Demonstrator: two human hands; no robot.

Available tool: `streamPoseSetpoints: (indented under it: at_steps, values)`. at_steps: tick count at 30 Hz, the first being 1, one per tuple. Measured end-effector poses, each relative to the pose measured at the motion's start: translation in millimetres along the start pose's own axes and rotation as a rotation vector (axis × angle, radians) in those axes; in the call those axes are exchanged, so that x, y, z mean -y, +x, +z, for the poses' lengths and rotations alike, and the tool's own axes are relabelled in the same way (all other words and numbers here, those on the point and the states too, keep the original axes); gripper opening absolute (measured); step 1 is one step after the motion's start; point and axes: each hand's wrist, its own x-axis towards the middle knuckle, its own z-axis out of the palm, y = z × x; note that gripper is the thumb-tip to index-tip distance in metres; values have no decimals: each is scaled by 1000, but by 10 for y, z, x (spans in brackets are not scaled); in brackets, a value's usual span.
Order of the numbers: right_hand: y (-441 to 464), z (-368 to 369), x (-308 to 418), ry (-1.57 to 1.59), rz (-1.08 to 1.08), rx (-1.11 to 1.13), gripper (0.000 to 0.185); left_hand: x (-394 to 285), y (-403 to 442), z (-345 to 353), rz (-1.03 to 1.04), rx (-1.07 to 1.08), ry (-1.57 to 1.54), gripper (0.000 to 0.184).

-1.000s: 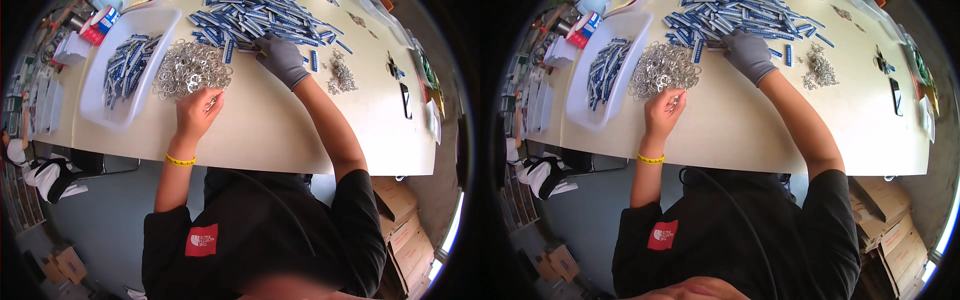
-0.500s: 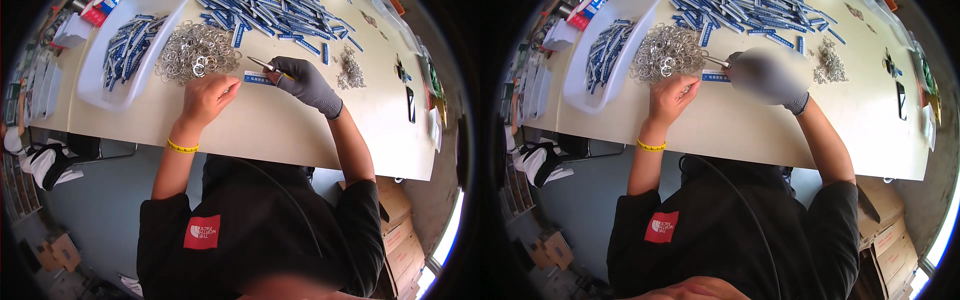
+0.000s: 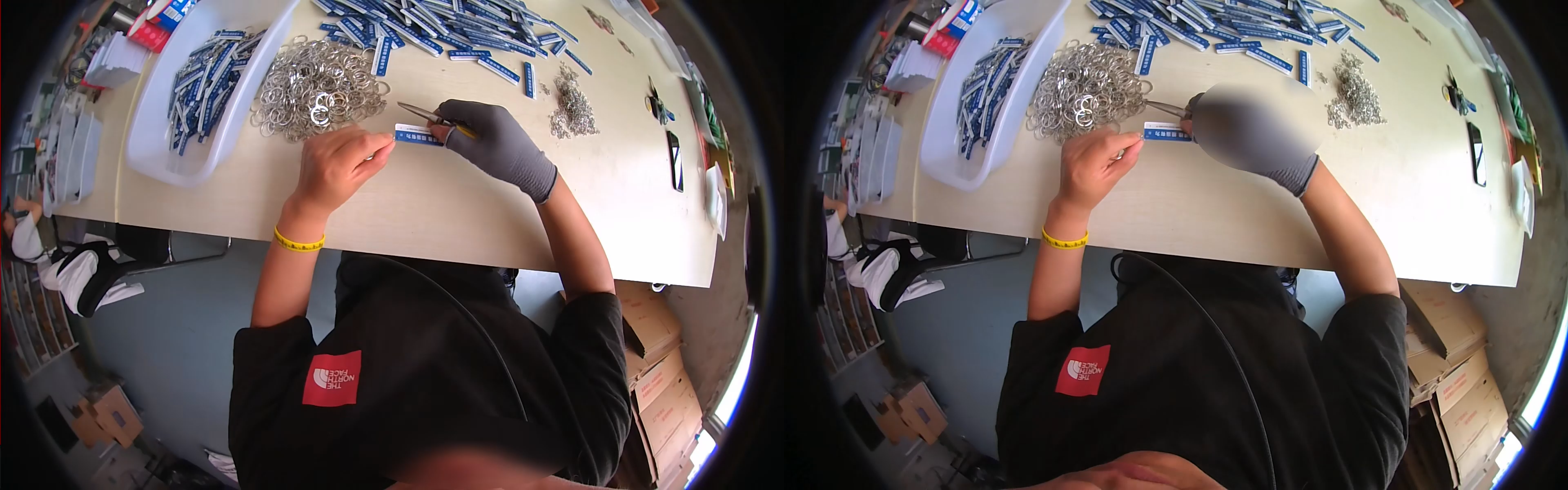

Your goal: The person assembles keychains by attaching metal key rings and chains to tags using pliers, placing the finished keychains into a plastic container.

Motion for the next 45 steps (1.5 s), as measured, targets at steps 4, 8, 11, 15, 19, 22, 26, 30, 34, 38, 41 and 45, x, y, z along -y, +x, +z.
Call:
streamPoseSetpoints:
  at_steps: [4, 8, 11, 15, 19, 22, 26, 30, 34, 38, 41, 45]
  values:
    - [-136, 30, 106, -236, -248, -187, 18, -13, -5, -7, -38, -73, -70, 20]
    - [-177, 41, 96, -425, -448, -242, 20, -15, 6, -25, -32, -86, -105, 23]
    - [-174, 44, 71, -418, -482, -242, 17, -25, 19, -14, -23, -86, -118, 22]
    - [-208, 56, 49, -441, -461, -217, 18, -13, 3, 15, -22, -83, -148, 23]
    - [-242, 100, 31, -438, -447, -244, 17, -51, -15, 25, -108, -72, -180, 25]
    - [-264, 132, 15, -445, -442, -267, 18, -137, -1, 21, -170, -61, -195, 26]
    - [-293, 137, 24, -466, -440, -286, 19, -125, -57, 99, -230, -73, -101, 24]
    - [-321, 182, 57, -491, -407, -311, 22, -164, -45, 133, -194, -131, -77, 22]
    - [-311, 187, 101, -502, -419, -331, 24, -155, -46, 123, -111, -161, -5, 22]
    - [-307, 150, 82, -512, -466, -315, 22, -109, -33, 110, -2, -136, 6, 24]
    - [-321, 133, 81, -525, -461, -298, 22, -83, -35, 108, 34, -125, 1, 26]
    - [-333, 113, 112, -522, -460, -288, 22, -93, -28, 101, 37, -142, 3, 26]
